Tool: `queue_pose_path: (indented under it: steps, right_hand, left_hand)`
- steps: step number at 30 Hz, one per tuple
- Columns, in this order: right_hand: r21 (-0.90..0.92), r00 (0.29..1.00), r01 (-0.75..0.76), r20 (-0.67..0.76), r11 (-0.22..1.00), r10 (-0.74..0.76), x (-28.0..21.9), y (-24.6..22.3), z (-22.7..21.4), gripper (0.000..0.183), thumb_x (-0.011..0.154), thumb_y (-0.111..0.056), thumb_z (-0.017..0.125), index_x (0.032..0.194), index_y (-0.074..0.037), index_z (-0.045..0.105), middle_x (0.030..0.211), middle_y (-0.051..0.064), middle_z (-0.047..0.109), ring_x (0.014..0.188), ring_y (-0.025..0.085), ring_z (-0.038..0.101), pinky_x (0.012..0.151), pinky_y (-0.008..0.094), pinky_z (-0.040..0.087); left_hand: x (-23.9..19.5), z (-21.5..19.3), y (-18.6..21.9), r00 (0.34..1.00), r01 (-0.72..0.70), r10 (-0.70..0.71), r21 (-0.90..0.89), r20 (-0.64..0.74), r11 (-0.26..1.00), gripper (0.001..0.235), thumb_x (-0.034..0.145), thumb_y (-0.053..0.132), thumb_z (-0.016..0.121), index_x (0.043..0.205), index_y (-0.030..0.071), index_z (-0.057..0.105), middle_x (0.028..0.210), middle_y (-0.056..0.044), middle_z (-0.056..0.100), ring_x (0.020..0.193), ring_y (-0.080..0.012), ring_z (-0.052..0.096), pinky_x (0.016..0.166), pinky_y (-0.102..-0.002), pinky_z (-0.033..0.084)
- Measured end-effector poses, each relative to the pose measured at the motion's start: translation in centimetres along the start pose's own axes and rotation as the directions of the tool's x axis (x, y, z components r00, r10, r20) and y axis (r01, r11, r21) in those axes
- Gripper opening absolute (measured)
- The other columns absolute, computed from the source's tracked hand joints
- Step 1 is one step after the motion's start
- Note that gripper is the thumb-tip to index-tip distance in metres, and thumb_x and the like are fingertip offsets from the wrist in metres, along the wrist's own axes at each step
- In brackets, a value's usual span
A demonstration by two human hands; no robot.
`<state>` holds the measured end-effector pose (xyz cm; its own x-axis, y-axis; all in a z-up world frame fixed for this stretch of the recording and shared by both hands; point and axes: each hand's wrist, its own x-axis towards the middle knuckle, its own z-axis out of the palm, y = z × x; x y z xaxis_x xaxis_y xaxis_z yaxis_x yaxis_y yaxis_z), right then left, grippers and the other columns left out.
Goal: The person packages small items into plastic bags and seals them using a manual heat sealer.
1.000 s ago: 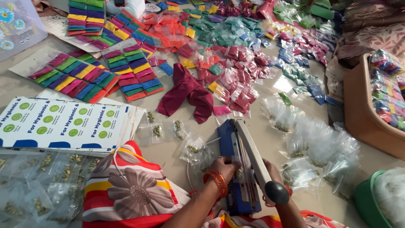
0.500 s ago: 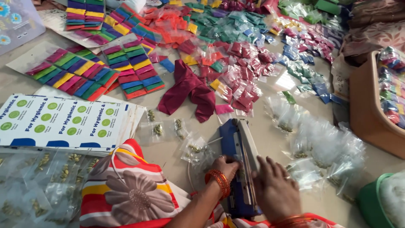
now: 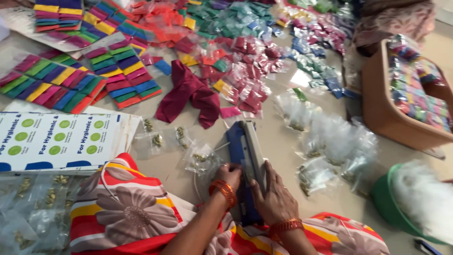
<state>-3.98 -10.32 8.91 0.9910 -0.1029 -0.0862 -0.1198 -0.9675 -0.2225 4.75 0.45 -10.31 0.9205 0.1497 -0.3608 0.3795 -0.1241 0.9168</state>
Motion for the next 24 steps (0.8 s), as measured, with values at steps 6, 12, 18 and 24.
queue_pose_path:
  steps: [6, 12, 18, 24]
  right_hand:
    - [0.033, 0.994, -0.084, 0.073, 0.996, 0.081, -1.3, -0.3, -1.6, 0.078, 0.093, -0.062, 0.048, 0.159, -0.025, 0.028, 0.147, 0.01, 0.054, 0.12, 0.035, 0.065, 0.096, 0.046, 0.054]
    - [0.266, 1.0, -0.016, -0.005, 0.964, 0.018, 0.0, 3.9, -0.8, 0.069, 0.093, -0.057, 0.053, 0.155, -0.028, 0.04, 0.142, 0.009, 0.062, 0.116, 0.03, 0.069, 0.093, 0.043, 0.055]
    - [0.714, 0.987, -0.133, 0.035, 0.688, 0.154, 8.0, 17.4, 0.6, 0.071, 0.094, -0.055, 0.051, 0.152, -0.015, 0.046, 0.143, 0.017, 0.063, 0.12, 0.033, 0.068, 0.093, 0.045, 0.054]
    - [0.44, 0.78, -0.563, 0.004, 0.7, 0.625, 12.8, 29.1, 7.1, 0.104, 0.074, -0.048, 0.089, 0.153, 0.005, 0.045, 0.14, 0.034, 0.06, 0.127, 0.046, 0.061, 0.106, 0.051, 0.048]
  left_hand:
    - [0.6, -0.4, -1.7, 0.993, 0.023, -0.061, -0.34, -0.102, 0.94, 0.016, 0.095, 0.02, 0.069, 0.099, 0.005, 0.07, 0.073, -0.005, 0.071, 0.061, -0.0164, 0.066, 0.055, -0.032, 0.054]
    - [-2.2, -2.4, 1.6, 0.984, 0.08, -0.13, -0.355, -0.12, 0.931, 0.031, 0.085, 0.018, 0.074, 0.113, 0.007, 0.067, 0.087, -0.011, 0.074, 0.065, -0.0177, 0.069, 0.058, -0.033, 0.056]
    - [-7.2, -4.3, 8.1, 0.99, 0.132, -0.134, 0.057, 0.035, 0.99, 0.072, 0.074, 0.041, 0.085, 0.13, 0.011, 0.053, 0.111, -0.015, 0.071, 0.1, -0.0289, 0.069, 0.093, -0.038, 0.054]
    - [-7.0, -3.0, 9.2, 0.992, -0.035, 0.016, 0.151, 0.126, 0.988, 0.096, 0.063, 0.034, 0.091, 0.135, 0.009, 0.033, 0.131, -0.023, 0.057, 0.12, -0.0371, 0.061, 0.103, -0.04, 0.051]
